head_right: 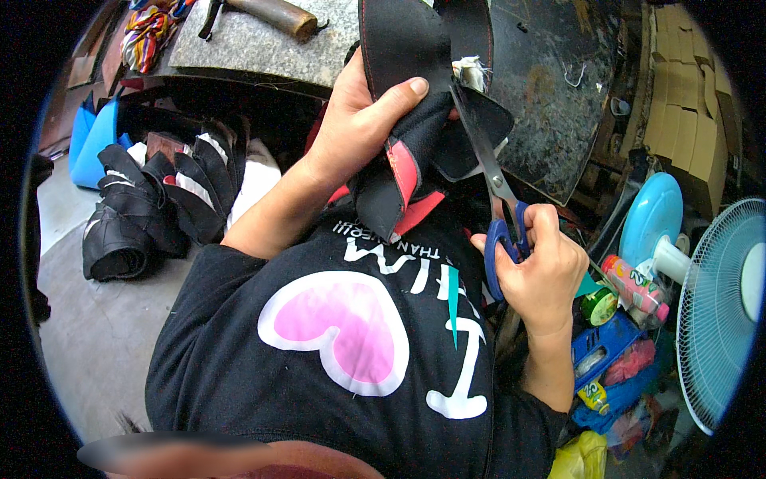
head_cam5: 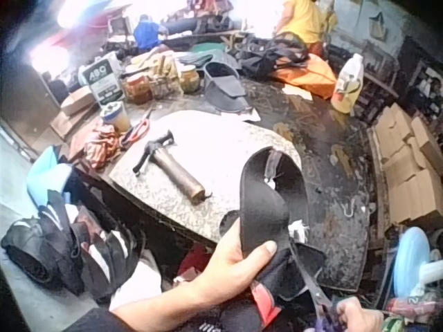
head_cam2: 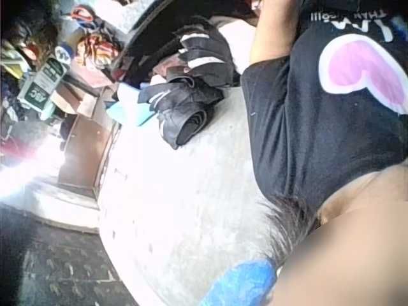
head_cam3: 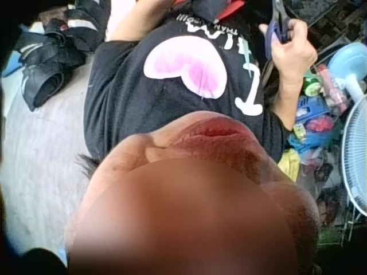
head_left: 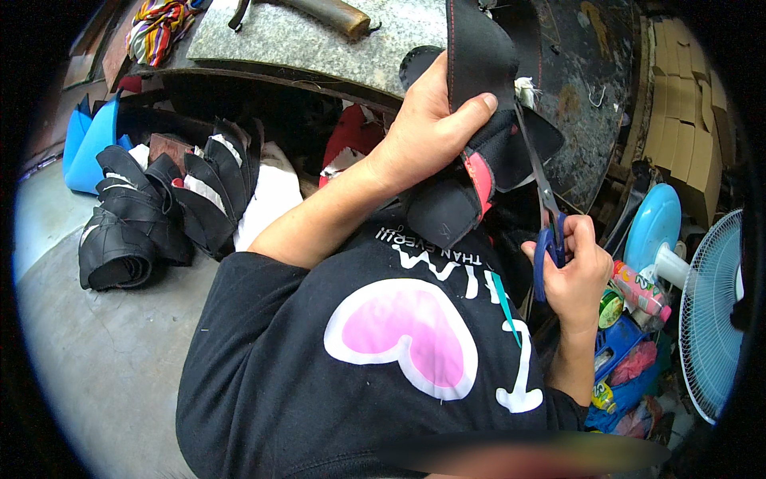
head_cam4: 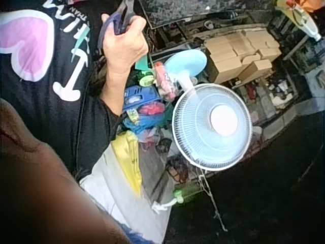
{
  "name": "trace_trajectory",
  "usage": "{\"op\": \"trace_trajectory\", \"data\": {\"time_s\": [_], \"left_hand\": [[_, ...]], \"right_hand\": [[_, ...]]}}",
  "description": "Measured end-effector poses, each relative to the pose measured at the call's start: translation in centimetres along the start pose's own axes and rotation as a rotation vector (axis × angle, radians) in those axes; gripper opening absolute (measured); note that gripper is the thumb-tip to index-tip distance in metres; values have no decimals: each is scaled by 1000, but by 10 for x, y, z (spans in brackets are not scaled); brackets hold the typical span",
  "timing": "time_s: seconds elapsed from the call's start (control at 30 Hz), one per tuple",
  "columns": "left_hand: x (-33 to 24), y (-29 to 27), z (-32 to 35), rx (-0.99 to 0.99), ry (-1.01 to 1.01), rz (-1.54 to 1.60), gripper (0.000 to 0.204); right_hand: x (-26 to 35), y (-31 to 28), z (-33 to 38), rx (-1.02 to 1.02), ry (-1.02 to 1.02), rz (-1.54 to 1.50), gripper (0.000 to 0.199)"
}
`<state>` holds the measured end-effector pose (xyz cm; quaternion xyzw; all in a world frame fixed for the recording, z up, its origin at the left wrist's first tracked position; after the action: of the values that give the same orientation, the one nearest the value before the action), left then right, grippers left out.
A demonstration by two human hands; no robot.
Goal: The person uses scissors to trim excess material from a black shoe upper, repeatedly repositioning the piece and cutting along its edges. They then fold and inspect the trimmed part, aligning edges and checking the fit.
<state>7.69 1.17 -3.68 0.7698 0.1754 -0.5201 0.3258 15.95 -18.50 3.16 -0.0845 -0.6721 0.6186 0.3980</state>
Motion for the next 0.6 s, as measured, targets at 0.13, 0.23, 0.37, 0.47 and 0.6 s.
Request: {"op": "trace_trajectory", "data": {"time_s": [0.13, 0.23, 0.37, 0.47, 0.6], "left_hand": [[-2, -3, 1, -8, 23, -53, 33], [-2, -2, 1, -11, 13, -36, 34], [-3, 1, 1, 1, 4, 0, 34], [-3, 0, 1, 4, 9, -21, 34], [-2, -4, 2, -14, 38, -91, 35]], "right_hand": [[-2, 1, 1, 28, 25, -9, 40], [-3, 2, 3, 55, 62, -25, 39], [-7, 4, 3, 73, 110, 39, 44], [-7, 6, 3, 69, 109, -11, 44], [-16, 21, 5, 168, 212, -283, 36]]}}
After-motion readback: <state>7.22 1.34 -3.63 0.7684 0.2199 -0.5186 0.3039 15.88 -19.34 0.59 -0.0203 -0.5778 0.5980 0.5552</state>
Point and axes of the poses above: each hand's wrist, its own z-axis away from the middle knuckle, its own y-axis out of the palm, x = y × z, the point moved 9 cm from there along -z, towards the middle knuckle, and after that the axes turned 9 degrees about y, right-handed, at the moved point
